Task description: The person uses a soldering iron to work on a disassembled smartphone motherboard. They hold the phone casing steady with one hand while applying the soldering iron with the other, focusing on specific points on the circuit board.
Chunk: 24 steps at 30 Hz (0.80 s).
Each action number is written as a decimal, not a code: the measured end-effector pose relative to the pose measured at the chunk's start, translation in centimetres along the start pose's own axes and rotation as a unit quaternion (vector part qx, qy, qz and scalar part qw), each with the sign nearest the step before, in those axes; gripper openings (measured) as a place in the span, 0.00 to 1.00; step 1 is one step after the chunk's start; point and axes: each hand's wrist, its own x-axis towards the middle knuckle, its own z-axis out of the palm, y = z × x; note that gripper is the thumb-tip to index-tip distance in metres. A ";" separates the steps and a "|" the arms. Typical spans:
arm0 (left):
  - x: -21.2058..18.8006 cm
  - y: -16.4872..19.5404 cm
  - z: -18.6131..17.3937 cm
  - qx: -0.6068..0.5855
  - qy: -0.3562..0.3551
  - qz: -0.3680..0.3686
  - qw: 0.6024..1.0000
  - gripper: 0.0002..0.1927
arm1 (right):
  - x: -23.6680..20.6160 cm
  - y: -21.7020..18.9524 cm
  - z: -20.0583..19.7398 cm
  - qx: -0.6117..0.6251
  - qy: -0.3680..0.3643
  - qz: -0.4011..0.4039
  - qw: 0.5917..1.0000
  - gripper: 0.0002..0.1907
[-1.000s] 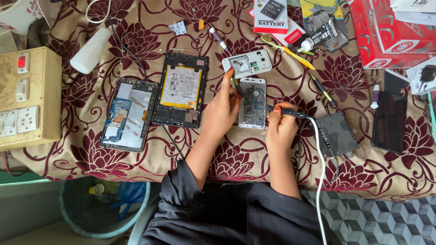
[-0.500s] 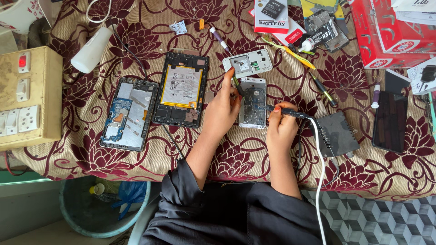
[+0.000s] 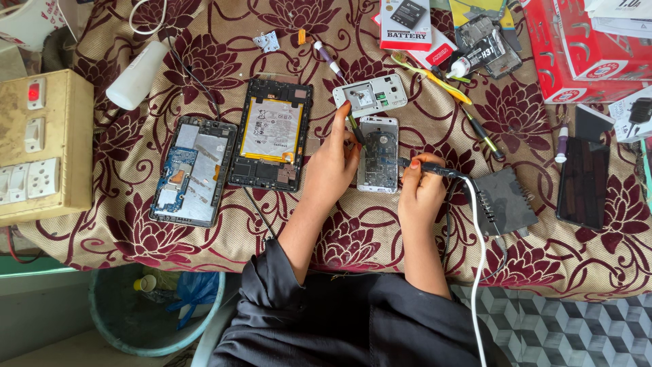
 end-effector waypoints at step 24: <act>-0.1 -0.1 0.0 -0.010 0.002 0.003 1.000 0.45 | 0.1 -0.1 -0.2 -0.003 -0.010 -0.002 1.000 0.01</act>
